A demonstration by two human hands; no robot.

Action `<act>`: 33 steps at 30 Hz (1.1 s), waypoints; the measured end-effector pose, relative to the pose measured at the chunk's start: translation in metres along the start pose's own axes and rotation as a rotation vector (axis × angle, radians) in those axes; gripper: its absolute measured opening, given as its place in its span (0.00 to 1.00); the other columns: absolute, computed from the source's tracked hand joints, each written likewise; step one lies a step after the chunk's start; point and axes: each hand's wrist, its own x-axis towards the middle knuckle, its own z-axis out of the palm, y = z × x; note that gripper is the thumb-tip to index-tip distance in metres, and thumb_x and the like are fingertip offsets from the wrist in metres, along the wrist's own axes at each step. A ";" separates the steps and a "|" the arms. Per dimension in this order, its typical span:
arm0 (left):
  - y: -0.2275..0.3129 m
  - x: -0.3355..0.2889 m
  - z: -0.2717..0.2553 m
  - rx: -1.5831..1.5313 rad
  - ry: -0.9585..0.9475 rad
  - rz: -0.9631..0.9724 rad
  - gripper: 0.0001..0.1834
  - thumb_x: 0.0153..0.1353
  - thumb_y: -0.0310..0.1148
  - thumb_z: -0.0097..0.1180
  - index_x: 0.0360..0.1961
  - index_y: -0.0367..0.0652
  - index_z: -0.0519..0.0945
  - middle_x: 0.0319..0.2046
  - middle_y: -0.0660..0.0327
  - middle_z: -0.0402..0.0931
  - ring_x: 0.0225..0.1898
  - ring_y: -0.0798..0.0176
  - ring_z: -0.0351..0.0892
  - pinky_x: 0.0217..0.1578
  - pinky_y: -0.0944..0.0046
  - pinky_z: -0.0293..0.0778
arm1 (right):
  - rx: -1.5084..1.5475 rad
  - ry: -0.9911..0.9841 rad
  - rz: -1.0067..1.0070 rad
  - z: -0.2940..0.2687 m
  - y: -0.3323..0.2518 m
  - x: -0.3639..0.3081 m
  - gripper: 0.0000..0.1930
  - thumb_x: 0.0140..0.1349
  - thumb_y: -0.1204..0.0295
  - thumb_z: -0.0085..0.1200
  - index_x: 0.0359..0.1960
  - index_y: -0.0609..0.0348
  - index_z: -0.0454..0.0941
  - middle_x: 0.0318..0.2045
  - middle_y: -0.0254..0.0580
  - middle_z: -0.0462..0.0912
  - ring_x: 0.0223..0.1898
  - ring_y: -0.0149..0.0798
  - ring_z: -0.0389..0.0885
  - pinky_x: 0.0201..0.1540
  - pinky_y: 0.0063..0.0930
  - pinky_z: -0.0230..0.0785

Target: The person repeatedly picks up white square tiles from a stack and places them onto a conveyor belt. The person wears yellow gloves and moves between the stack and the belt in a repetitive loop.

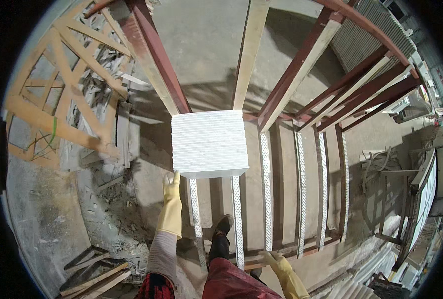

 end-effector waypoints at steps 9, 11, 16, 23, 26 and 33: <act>-0.027 0.067 0.065 0.065 0.170 0.262 0.36 0.56 0.62 0.52 0.40 0.31 0.75 0.39 0.41 0.77 0.42 0.39 0.76 0.42 0.47 0.72 | 0.194 0.046 0.127 0.021 -0.031 0.066 0.25 0.68 0.55 0.44 0.52 0.66 0.75 0.39 0.50 0.83 0.42 0.39 0.82 0.48 0.28 0.72; -0.007 0.044 0.059 0.079 0.238 0.271 0.36 0.58 0.61 0.51 0.41 0.31 0.75 0.40 0.40 0.77 0.42 0.39 0.76 0.42 0.47 0.72 | 0.211 0.036 0.149 0.020 -0.019 0.077 0.24 0.68 0.55 0.44 0.54 0.64 0.74 0.39 0.46 0.83 0.41 0.36 0.81 0.48 0.29 0.72; -0.073 0.089 0.081 -0.122 0.208 0.423 0.06 0.65 0.26 0.39 0.33 0.34 0.66 0.31 0.56 0.67 0.29 0.66 0.62 0.29 0.65 0.62 | 0.210 0.017 0.180 0.025 -0.010 0.100 0.23 0.67 0.55 0.45 0.54 0.58 0.75 0.40 0.42 0.83 0.42 0.35 0.80 0.47 0.28 0.71; -0.037 0.056 0.066 0.071 0.235 0.343 0.19 0.66 0.43 0.50 0.39 0.33 0.73 0.31 0.60 0.75 0.33 0.65 0.73 0.38 0.66 0.70 | -0.006 0.065 0.080 0.020 -0.063 0.166 0.22 0.67 0.54 0.46 0.54 0.56 0.75 0.41 0.43 0.83 0.43 0.33 0.80 0.49 0.26 0.70; -0.020 0.042 0.061 -0.174 0.156 0.207 0.22 0.63 0.43 0.58 0.46 0.34 0.74 0.36 0.60 0.79 0.40 0.67 0.76 0.43 0.67 0.71 | -0.085 0.199 -0.026 0.014 -0.058 0.228 0.20 0.68 0.58 0.47 0.56 0.56 0.73 0.38 0.42 0.83 0.41 0.32 0.81 0.48 0.25 0.70; -0.034 0.041 0.059 -0.379 0.165 0.253 0.23 0.61 0.41 0.61 0.48 0.32 0.73 0.37 0.60 0.76 0.39 0.67 0.73 0.43 0.66 0.71 | -0.250 0.397 -0.353 0.019 -0.168 0.264 0.33 0.60 0.68 0.59 0.65 0.55 0.59 0.58 0.48 0.71 0.60 0.45 0.69 0.63 0.32 0.62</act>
